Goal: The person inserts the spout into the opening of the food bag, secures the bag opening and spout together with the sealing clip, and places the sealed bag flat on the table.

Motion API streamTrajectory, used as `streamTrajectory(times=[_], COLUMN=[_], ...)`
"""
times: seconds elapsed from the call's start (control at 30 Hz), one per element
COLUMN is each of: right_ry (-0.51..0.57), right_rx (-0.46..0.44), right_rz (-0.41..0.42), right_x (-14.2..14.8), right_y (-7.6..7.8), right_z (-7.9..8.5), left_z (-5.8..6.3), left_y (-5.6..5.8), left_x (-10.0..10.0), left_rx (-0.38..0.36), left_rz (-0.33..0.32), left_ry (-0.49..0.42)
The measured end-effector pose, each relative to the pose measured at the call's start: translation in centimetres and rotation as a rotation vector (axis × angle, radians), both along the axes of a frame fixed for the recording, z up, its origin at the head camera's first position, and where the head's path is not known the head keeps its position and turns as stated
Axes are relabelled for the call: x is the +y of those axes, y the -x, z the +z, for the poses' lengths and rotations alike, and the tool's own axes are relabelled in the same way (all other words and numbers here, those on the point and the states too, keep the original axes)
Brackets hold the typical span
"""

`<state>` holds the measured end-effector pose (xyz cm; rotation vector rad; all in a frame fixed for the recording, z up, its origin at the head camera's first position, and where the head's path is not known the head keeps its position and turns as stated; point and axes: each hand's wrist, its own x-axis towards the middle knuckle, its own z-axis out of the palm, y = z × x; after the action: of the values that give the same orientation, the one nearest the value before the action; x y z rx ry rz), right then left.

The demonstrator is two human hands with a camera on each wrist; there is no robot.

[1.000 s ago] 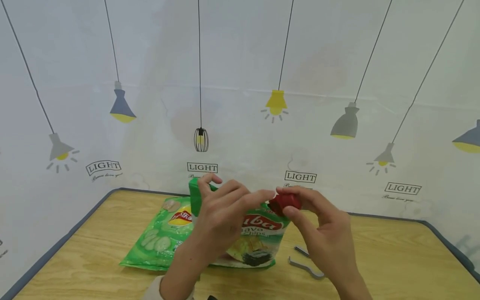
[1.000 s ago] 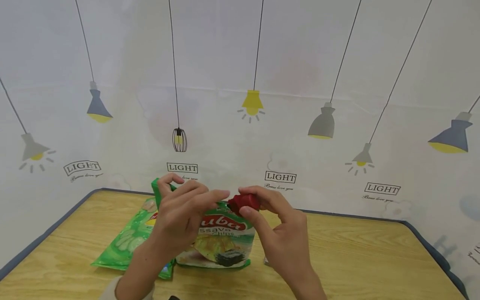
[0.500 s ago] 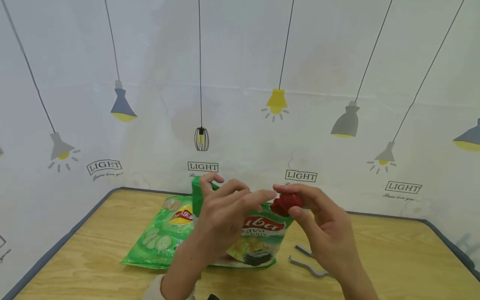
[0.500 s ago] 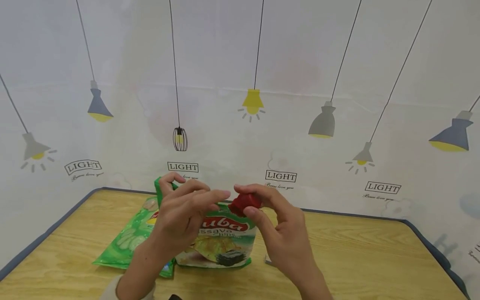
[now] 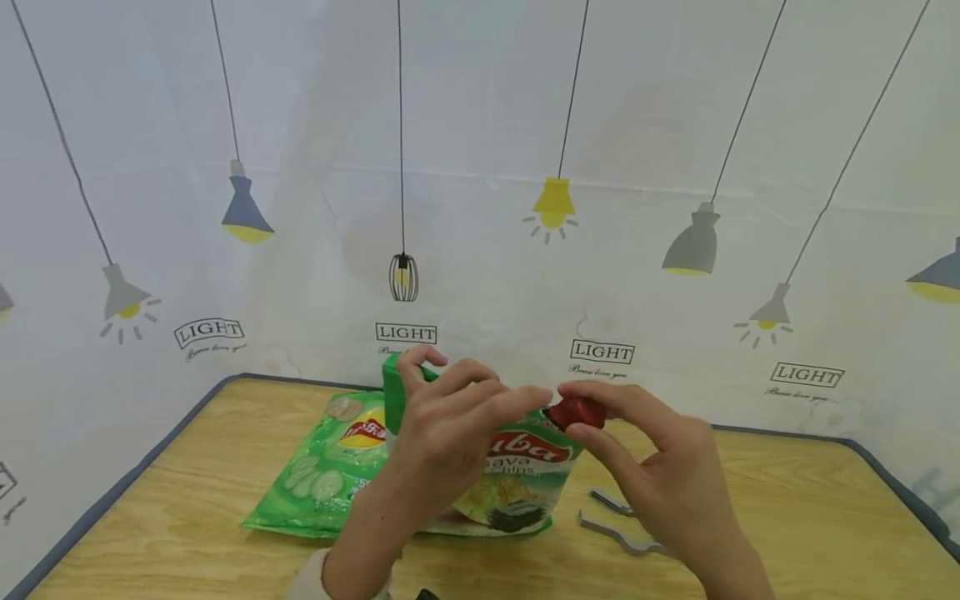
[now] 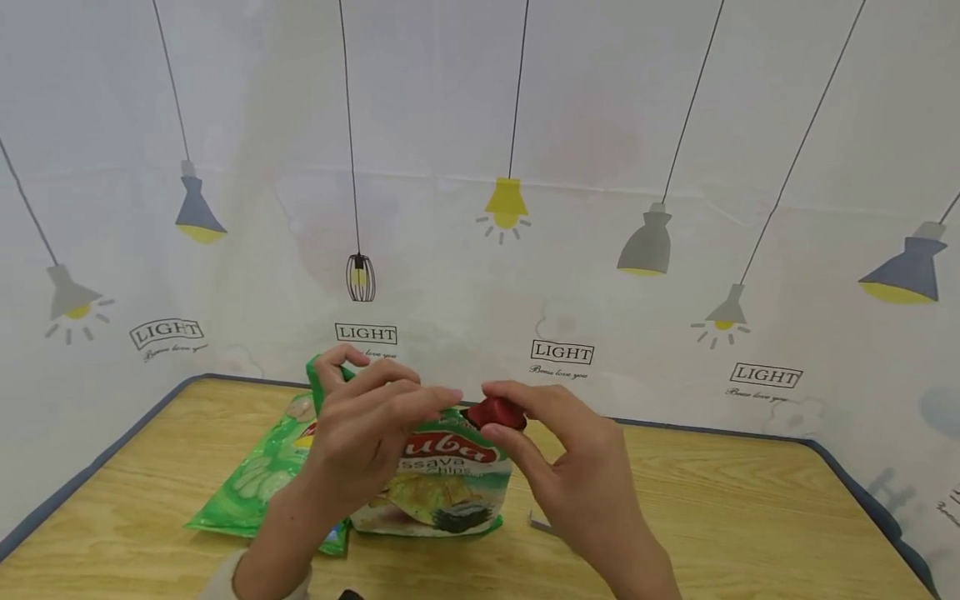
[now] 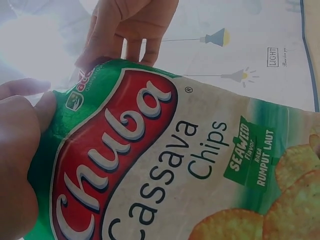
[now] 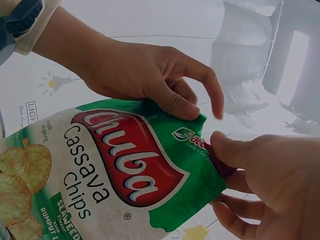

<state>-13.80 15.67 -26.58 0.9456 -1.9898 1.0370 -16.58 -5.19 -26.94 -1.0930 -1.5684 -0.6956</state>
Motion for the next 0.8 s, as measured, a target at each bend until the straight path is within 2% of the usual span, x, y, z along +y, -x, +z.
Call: streamTrajectory(times=[0.1,0.23,0.37,0.5,0.8], right_ry=[-0.027,-0.045,-0.069,-0.078,-0.043], right_rx=[0.101,0.159,0.166,0.158,0.12], right_rz=[-0.02,-0.011,-0.001,0.005,0.021], right_x=[-0.22,-0.52,-0.56,-0.49,-0.13], right_y=[0.05,0.11,0.19,0.24,0.33], right_z=[-0.04,-0.1,-0.1,-0.14,-0.19], left_z=[-0.04,-0.07,-0.09,-0.13,-0.1], left_y=[0.03,0.14,0.27,0.21,0.07], left_x=[0.01,0.2,0.41,0.45,0.47], left_rx=[0.028,0.087,0.131,0.13,0.116], left_rz=[0.031,0.094,0.137,0.151,0.141], left_ry=[0.009,0.029,0.04,0.041,0.032])
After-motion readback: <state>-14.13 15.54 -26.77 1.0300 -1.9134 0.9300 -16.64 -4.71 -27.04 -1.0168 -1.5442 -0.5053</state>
